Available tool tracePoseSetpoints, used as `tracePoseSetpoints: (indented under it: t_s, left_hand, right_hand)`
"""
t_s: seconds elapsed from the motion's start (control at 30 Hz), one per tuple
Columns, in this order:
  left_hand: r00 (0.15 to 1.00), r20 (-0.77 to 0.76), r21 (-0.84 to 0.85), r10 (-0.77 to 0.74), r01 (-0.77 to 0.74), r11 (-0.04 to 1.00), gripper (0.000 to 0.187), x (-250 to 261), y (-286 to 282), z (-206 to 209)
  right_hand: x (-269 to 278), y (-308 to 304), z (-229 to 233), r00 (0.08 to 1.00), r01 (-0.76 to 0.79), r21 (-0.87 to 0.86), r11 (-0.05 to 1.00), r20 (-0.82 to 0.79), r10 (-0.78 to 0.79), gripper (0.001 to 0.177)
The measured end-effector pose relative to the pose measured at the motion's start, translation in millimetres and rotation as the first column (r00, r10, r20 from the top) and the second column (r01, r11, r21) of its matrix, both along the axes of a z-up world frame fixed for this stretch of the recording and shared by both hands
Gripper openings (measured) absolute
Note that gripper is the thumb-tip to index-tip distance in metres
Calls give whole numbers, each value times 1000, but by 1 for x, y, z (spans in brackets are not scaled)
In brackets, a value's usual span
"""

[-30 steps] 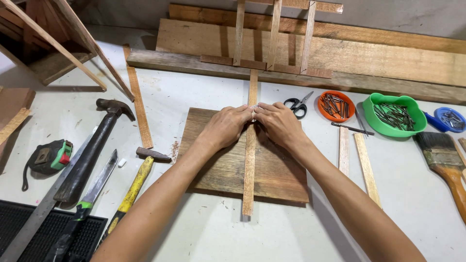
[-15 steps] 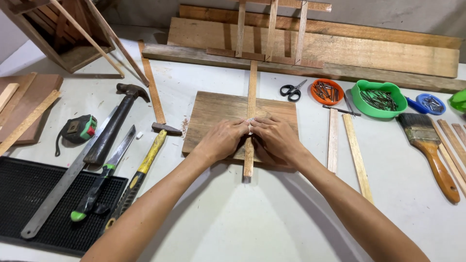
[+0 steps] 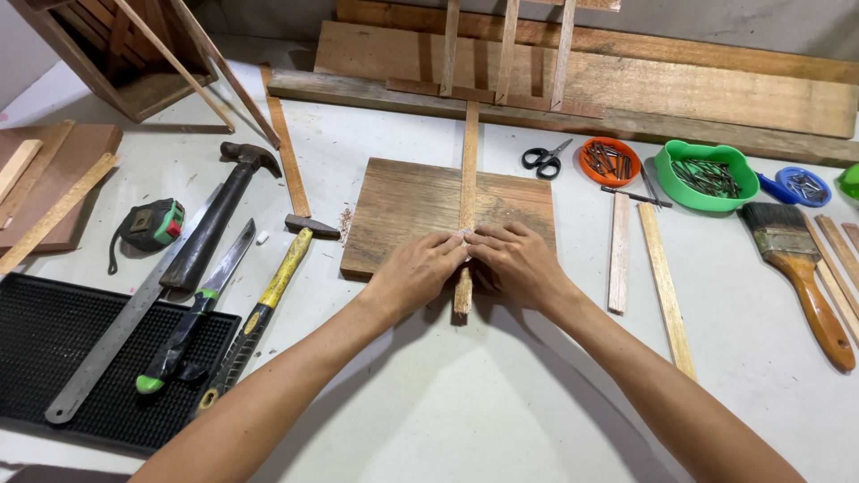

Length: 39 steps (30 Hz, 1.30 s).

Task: Sand and align small wooden slats for a furniture project.

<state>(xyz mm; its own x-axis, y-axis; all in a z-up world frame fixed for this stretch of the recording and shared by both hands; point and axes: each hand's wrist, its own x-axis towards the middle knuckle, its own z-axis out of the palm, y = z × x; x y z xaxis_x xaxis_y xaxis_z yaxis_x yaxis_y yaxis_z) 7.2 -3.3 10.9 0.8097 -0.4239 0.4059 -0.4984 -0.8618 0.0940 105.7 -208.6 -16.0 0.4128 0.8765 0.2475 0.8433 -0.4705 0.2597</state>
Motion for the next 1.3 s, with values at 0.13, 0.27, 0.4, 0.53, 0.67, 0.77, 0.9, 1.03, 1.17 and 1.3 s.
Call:
tracePoseSetpoints:
  t_s: [0.13, 0.27, 0.4, 0.53, 0.67, 0.77, 0.9, 1.03, 1.17, 1.3]
  left_hand:
    - [1000, -20, 20, 10, -10, 1000, 20, 33, 6, -7]
    - [999, 49, -21, 21, -20, 1000, 16, 74, 16, -12]
    - [996, 74, -44, 40, -37, 998, 17, 118, 24, -19]
    - [996, -39, -49, 78, -79, 996, 18, 152, 28, -21]
    - [989, -114, -55, 95, -102, 993, 24, 164, 30, -25]
    - [991, -95, -65, 93, -99, 993, 24, 161, 32, -26]
    - [990, -119, -114, 69, -83, 990, 27, 145, 30, -23]
    - [997, -38, -133, 73, -77, 988, 28, 105, 23, -15]
    - [997, -61, -155, 44, -53, 986, 27, 58, 16, -11]
    - [994, -103, -149, 28, -43, 988, 27, 6, 7, 3]
  right_hand:
    - [30, 4, -2, 999, -30, 60, 998, 15, 29, 30]
    - [62, 16, 7, 998, -23, 145, 989, -59, 32, 24]
    - [99, 28, 12, 996, -5, 156, 988, -85, 18, 24]
    - [124, 37, 17, 992, 14, 163, 987, -129, 7, 24]
    - [142, 38, 0, 995, 47, 142, 989, -92, -34, 28]
    - [137, 38, -1, 995, 37, 161, 986, -92, -22, 28]
    - [126, 34, -8, 991, 49, 180, 982, -135, -25, 24]
    - [82, 26, 8, 995, 9, 219, 976, -103, 14, 30]
    - [38, 17, 13, 990, -24, 205, 979, -129, 51, 32]
    - [-3, 4, 7, 994, -66, 140, 988, -78, 78, 37]
